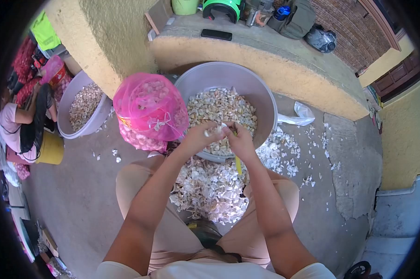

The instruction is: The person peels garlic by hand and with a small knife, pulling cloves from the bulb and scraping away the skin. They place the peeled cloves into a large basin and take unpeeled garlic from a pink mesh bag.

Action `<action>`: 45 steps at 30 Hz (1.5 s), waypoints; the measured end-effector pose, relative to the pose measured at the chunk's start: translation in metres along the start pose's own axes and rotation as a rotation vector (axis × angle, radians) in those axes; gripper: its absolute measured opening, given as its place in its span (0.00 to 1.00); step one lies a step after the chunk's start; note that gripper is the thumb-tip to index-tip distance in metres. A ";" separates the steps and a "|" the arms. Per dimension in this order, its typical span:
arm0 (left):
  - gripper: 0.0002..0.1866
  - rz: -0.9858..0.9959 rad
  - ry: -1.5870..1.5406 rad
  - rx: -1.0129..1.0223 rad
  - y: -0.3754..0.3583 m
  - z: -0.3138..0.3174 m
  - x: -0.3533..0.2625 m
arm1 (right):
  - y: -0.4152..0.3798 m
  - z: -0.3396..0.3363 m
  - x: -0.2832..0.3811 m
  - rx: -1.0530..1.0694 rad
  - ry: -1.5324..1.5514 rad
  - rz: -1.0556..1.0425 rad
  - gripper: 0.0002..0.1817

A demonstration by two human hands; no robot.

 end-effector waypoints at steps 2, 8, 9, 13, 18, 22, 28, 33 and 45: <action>0.30 0.011 0.046 0.018 -0.005 0.003 -0.007 | -0.005 -0.001 0.016 -0.029 -0.021 -0.129 0.15; 0.20 0.012 -0.123 0.062 -0.004 0.005 -0.012 | -0.003 0.007 0.002 0.003 0.185 -0.019 0.15; 0.19 -0.011 -0.151 0.076 -0.004 0.005 -0.010 | -0.004 0.008 -0.001 0.042 0.264 0.063 0.15; 0.17 -0.083 -0.227 0.104 -0.003 0.008 0.000 | -0.009 0.011 -0.007 0.133 0.502 0.311 0.14; 0.14 -0.179 -0.277 0.100 -0.002 0.007 0.006 | -0.014 0.012 -0.007 0.189 0.648 0.496 0.14; 0.13 -0.223 -0.269 0.046 0.004 0.003 0.015 | -0.003 -0.003 -0.018 0.106 0.676 0.521 0.17; 0.12 -0.268 -0.326 0.062 0.002 0.009 0.019 | 0.008 -0.025 -0.011 -0.142 0.214 0.262 0.23; 0.13 -0.296 -0.348 0.169 -0.006 0.018 0.014 | 0.002 0.002 0.012 0.042 -0.026 -0.143 0.20; 0.14 -0.422 -0.736 0.114 0.000 0.021 0.022 | 0.012 -0.039 -0.003 -0.297 0.156 0.124 0.22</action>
Point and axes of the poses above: each hand's wrist, its own y-axis towards the middle knuckle, its own z-axis out of the palm, x = y × z, the point moved 10 cm from there along y, towards the middle knuckle, and after that the axes turned 14 degrees about -x, right-handed, at the moved point
